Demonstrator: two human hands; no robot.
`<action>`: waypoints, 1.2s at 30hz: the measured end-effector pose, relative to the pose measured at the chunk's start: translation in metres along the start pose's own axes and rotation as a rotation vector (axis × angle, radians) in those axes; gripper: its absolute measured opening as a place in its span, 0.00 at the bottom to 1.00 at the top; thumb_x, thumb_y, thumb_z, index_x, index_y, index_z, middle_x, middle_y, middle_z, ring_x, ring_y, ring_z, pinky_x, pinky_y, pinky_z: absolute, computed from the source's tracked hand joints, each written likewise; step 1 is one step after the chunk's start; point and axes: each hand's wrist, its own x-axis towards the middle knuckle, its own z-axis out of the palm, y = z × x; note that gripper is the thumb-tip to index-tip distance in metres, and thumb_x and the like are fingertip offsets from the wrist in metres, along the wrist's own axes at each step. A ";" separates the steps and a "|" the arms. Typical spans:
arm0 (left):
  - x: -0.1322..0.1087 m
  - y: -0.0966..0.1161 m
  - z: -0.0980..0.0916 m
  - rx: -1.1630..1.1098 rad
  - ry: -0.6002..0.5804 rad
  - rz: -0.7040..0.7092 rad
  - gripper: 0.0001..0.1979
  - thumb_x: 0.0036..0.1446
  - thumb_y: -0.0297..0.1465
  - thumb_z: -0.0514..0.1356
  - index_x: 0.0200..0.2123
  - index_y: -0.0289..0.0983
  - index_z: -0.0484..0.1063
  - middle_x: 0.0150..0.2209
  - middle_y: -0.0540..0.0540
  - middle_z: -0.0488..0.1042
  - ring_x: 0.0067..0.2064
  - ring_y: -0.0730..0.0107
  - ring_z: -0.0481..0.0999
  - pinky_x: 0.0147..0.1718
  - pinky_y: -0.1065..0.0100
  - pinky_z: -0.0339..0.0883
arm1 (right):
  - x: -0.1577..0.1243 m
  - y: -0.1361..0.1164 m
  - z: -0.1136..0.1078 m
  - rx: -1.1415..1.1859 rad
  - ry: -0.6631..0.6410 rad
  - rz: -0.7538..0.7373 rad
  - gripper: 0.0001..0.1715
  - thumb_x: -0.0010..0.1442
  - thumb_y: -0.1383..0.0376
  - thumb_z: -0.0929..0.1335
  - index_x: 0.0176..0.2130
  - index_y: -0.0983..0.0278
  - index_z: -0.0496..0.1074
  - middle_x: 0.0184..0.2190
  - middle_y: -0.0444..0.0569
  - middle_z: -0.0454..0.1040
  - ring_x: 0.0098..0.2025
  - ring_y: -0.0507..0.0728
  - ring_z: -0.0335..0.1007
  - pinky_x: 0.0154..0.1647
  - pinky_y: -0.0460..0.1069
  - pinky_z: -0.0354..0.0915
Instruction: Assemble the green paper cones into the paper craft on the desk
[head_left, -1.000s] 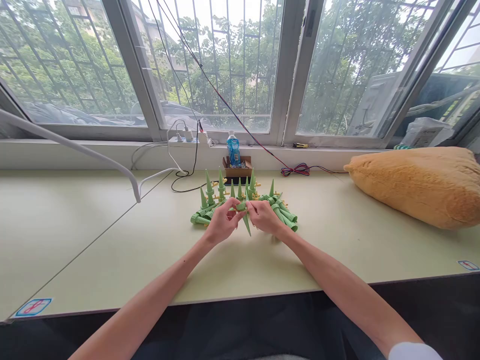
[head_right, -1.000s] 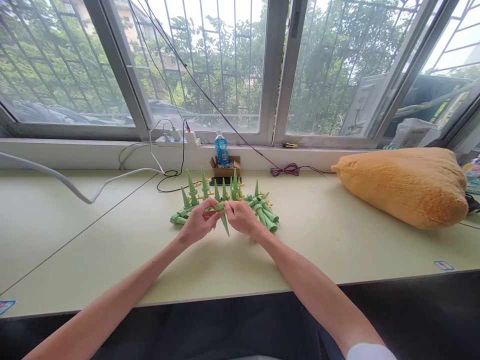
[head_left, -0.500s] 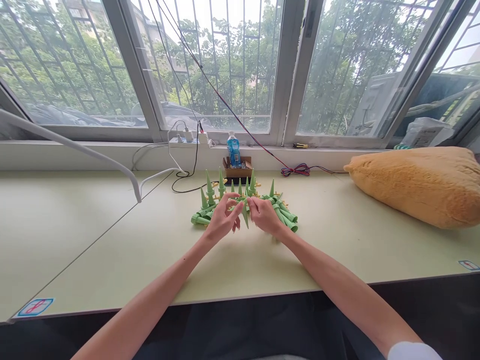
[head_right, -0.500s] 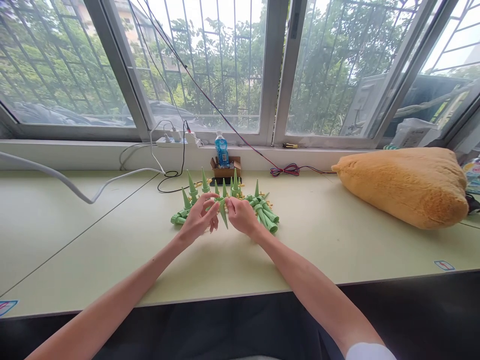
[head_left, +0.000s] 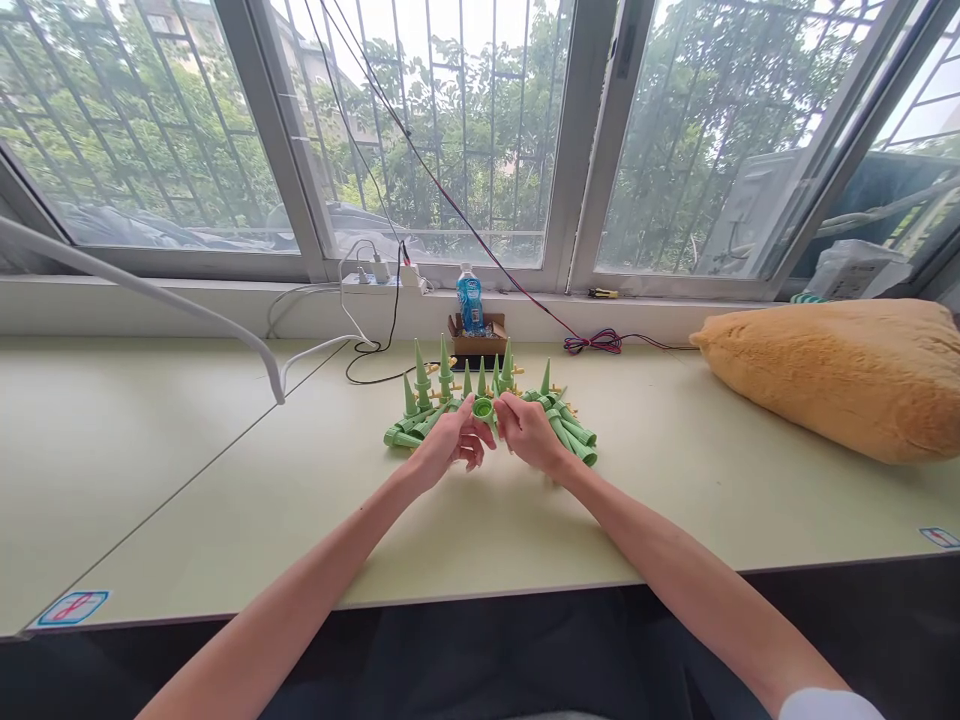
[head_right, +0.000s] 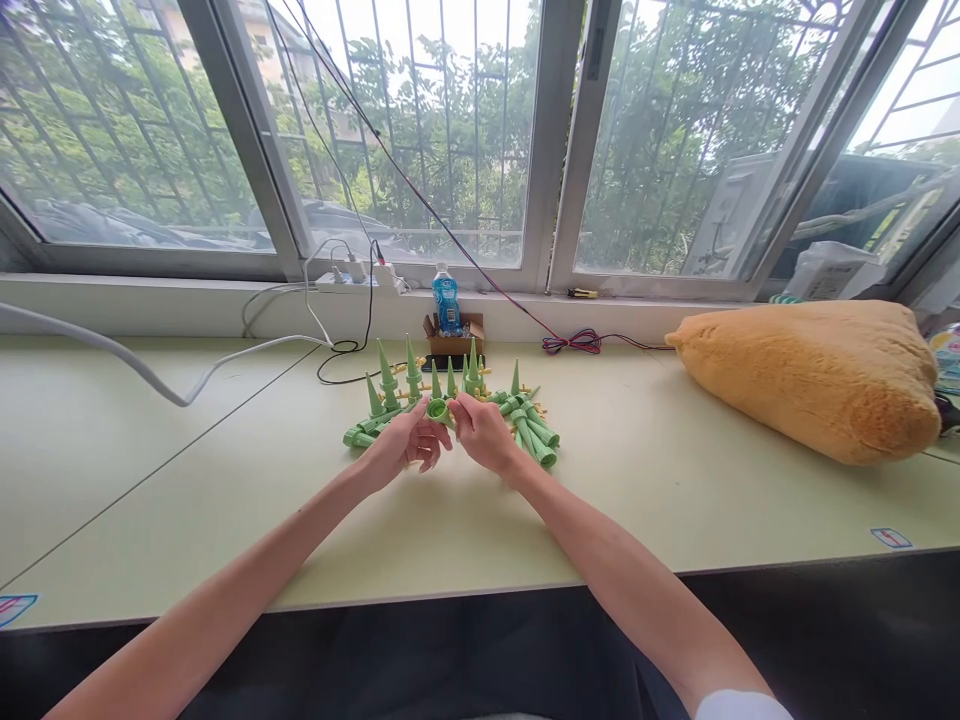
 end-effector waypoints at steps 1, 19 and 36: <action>0.000 0.000 0.000 -0.015 -0.012 -0.001 0.32 0.58 0.55 0.48 0.26 0.31 0.72 0.31 0.38 0.76 0.20 0.74 0.67 0.18 0.70 0.60 | 0.000 0.000 0.000 0.008 -0.002 0.003 0.22 0.69 0.55 0.54 0.26 0.61 0.55 0.19 0.41 0.65 0.19 0.48 0.55 0.24 0.45 0.54; -0.004 0.002 0.002 0.117 -0.024 0.085 0.23 0.56 0.51 0.56 0.36 0.35 0.66 0.29 0.47 0.70 0.21 0.76 0.69 0.16 0.73 0.60 | 0.002 0.003 -0.006 0.087 -0.030 0.036 0.21 0.68 0.54 0.55 0.26 0.61 0.53 0.17 0.39 0.63 0.17 0.48 0.56 0.22 0.45 0.54; -0.003 -0.009 0.001 0.488 0.156 0.320 0.16 0.53 0.44 0.61 0.38 0.39 0.68 0.38 0.47 0.71 0.20 0.79 0.67 0.17 0.72 0.62 | 0.002 -0.004 -0.009 0.021 -0.062 0.066 0.26 0.68 0.56 0.55 0.21 0.61 0.56 0.11 0.39 0.59 0.14 0.49 0.56 0.23 0.46 0.55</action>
